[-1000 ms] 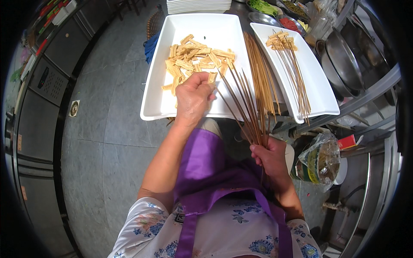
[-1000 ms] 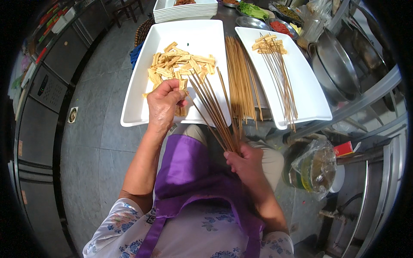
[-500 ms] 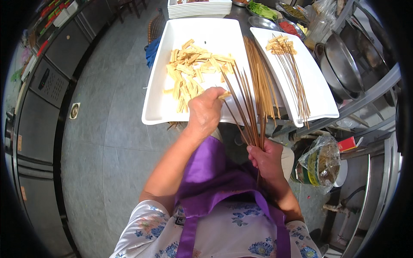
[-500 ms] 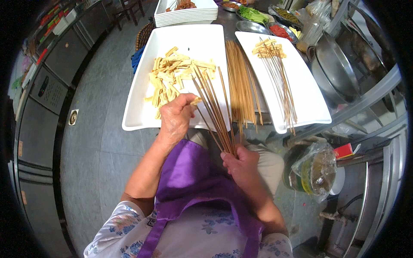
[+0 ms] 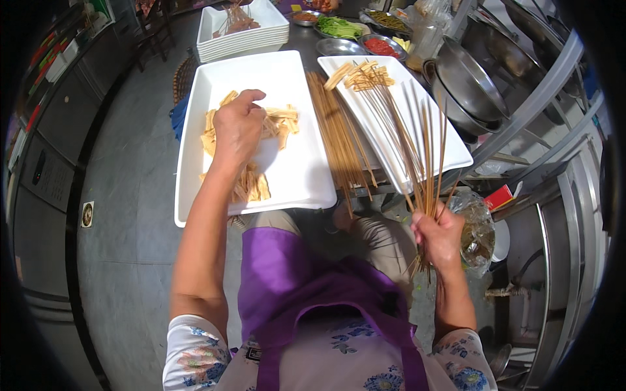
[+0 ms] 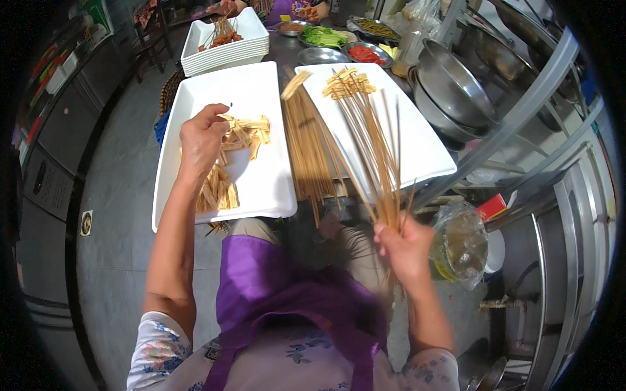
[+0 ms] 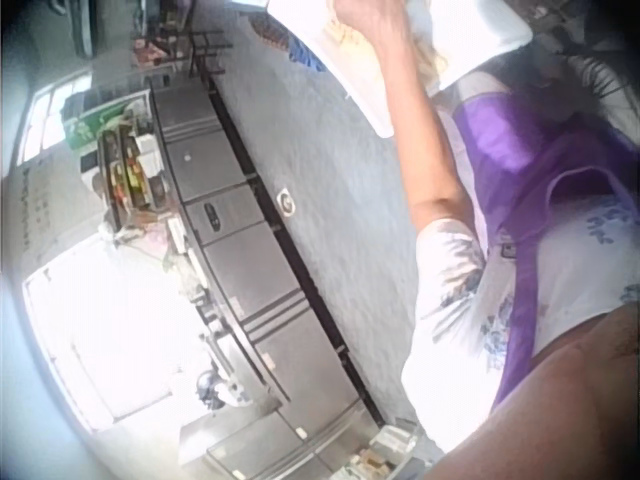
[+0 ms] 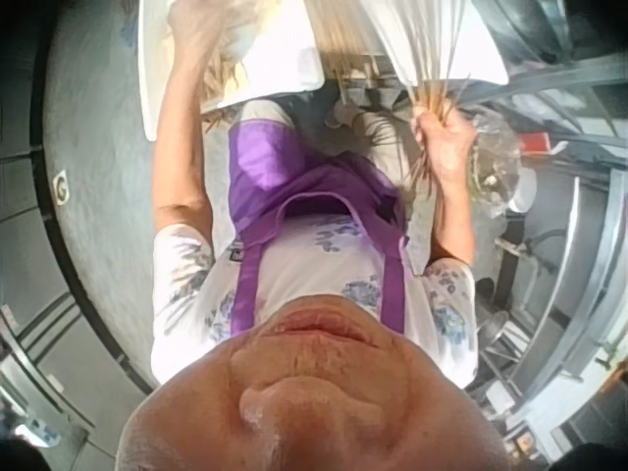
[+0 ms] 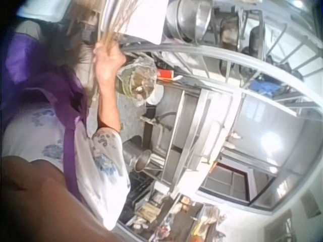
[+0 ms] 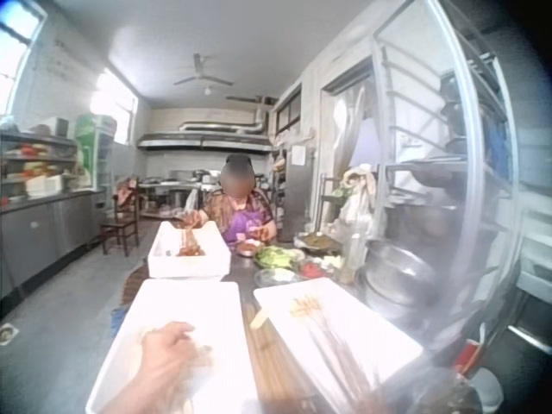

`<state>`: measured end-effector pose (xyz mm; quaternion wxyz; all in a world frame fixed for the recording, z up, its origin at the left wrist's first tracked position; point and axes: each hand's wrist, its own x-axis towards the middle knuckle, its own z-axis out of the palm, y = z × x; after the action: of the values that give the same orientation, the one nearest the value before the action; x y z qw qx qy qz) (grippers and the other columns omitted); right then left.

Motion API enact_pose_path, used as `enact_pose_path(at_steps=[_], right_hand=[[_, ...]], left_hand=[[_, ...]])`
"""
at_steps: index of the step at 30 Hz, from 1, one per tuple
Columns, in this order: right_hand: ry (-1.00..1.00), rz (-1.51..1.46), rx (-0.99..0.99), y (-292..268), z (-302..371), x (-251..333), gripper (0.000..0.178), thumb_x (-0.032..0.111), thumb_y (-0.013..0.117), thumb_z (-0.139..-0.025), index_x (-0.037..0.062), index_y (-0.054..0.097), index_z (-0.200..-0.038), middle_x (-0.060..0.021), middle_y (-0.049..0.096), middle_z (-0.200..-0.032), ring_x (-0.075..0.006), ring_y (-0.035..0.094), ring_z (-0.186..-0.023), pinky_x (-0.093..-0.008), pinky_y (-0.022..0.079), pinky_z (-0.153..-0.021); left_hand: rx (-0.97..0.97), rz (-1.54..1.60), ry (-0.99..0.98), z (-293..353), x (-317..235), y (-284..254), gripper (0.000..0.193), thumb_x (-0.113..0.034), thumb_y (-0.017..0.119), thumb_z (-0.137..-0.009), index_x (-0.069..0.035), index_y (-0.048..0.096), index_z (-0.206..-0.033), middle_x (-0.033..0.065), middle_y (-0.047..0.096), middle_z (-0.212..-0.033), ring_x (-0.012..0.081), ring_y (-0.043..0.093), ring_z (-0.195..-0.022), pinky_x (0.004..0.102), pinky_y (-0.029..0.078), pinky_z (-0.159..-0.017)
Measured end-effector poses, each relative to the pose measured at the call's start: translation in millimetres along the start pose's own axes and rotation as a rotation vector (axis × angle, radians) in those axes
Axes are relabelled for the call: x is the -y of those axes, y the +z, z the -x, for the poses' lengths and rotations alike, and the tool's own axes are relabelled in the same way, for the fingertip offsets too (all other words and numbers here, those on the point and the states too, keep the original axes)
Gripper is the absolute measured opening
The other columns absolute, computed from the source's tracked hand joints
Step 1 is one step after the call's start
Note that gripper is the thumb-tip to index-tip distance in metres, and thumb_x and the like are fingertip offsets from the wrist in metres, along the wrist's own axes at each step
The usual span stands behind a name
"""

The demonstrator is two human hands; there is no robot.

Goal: The person skewers pieces of bean curd onto wooden sticks by hand and places the skewers onto a tray.

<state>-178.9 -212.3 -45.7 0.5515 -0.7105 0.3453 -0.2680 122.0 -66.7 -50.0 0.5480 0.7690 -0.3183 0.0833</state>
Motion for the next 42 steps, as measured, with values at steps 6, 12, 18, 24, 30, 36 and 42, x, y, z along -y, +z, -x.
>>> enact_pose_path(at_steps=[6, 12, 18, 24, 30, 36, 42], right_hand=[[0.056, -0.022, -0.142, -14.9, -66.3, 3.2, 0.006, 0.006, 0.056, -0.077, 0.0019, 0.054, -0.072, -0.0007, 0.051, -0.055, -0.0047, 0.041, -0.040, -0.0187, 0.030, -0.034], [0.125, 0.000, -0.047, -1.7, -122.6, 6.5, 0.007, 0.005, 0.055, -0.075, 0.0032, 0.053, -0.069, -0.0002, 0.050, -0.053, -0.0051, 0.040, -0.038, -0.0191, 0.028, -0.033], [0.096, 0.129, 0.002, 26.2, -160.9, -0.1, 0.011, 0.003, 0.054, -0.073, 0.0008, 0.050, -0.062, -0.0044, 0.048, -0.051, -0.0091, 0.040, -0.036, -0.0228, 0.029, -0.031], [0.077, 0.133, -0.031, 18.4, -168.7, -3.2, 0.014, 0.006, 0.057, -0.075, -0.0006, 0.052, -0.064, -0.0036, 0.049, -0.053, -0.0093, 0.044, -0.039, -0.0231, 0.031, -0.033], [-0.136, 0.038, -0.344, -12.9, -128.2, 27.1, 0.013, 0.014, 0.058, -0.078, 0.0012, 0.058, -0.077, -0.0016, 0.053, -0.059, -0.0068, 0.045, -0.044, -0.0203, 0.034, -0.039], [-0.254, -0.363, -0.093, -22.8, -47.6, 52.1, 0.012, 0.013, 0.055, -0.081, 0.0022, 0.052, -0.080, -0.0054, 0.054, -0.059, -0.0083, 0.043, -0.040, -0.0192, 0.033, -0.035], [0.113, -0.588, 0.121, 15.0, 15.8, -6.6, 0.011, 0.011, 0.052, -0.079, 0.0013, 0.052, -0.083, -0.0086, 0.051, -0.060, -0.0143, 0.043, -0.040, -0.0259, 0.034, -0.034]], left_hand=[[0.266, -0.746, 0.240, -17.0, 30.2, 22.9, 0.024, -0.010, 0.057, -0.067, -0.005, 0.063, -0.089, 0.0217, 0.057, -0.084, 0.0341, 0.058, -0.074, 0.0390, 0.047, -0.069], [0.379, -0.850, 0.305, -14.5, 46.0, 29.5, 0.028, -0.017, 0.060, -0.063, -0.005, 0.063, -0.089, 0.0181, 0.059, -0.079, 0.0313, 0.059, -0.075, 0.0359, 0.047, -0.070], [0.398, -0.809, 0.310, -16.4, 40.0, 27.9, 0.017, -0.012, 0.054, -0.066, -0.003, 0.061, -0.079, 0.0174, 0.058, -0.077, 0.0311, 0.058, -0.072, 0.0370, 0.047, -0.066], [0.346, -0.832, 0.319, -12.4, 32.8, 29.5, 0.015, -0.010, 0.053, -0.066, -0.002, 0.060, -0.076, 0.0169, 0.055, -0.083, 0.0325, 0.057, -0.073, 0.0382, 0.046, -0.067], [0.236, -0.857, 0.399, -9.8, 34.2, 28.3, 0.012, -0.009, 0.054, -0.067, -0.002, 0.059, -0.075, 0.0153, 0.056, -0.080, 0.0307, 0.056, -0.075, 0.0381, 0.046, -0.066], [0.067, -0.417, 0.145, -14.5, 26.5, 20.4, 0.007, -0.006, 0.051, -0.070, -0.002, 0.056, -0.072, 0.0124, 0.054, -0.065, 0.0221, 0.054, -0.063, 0.0314, 0.043, -0.059], [0.015, 0.238, -0.318, -2.5, 23.9, 6.7, 0.009, 0.001, 0.047, -0.072, -0.005, 0.051, -0.067, 0.0046, 0.055, -0.064, 0.0143, 0.051, -0.058, 0.0236, 0.039, -0.055]])
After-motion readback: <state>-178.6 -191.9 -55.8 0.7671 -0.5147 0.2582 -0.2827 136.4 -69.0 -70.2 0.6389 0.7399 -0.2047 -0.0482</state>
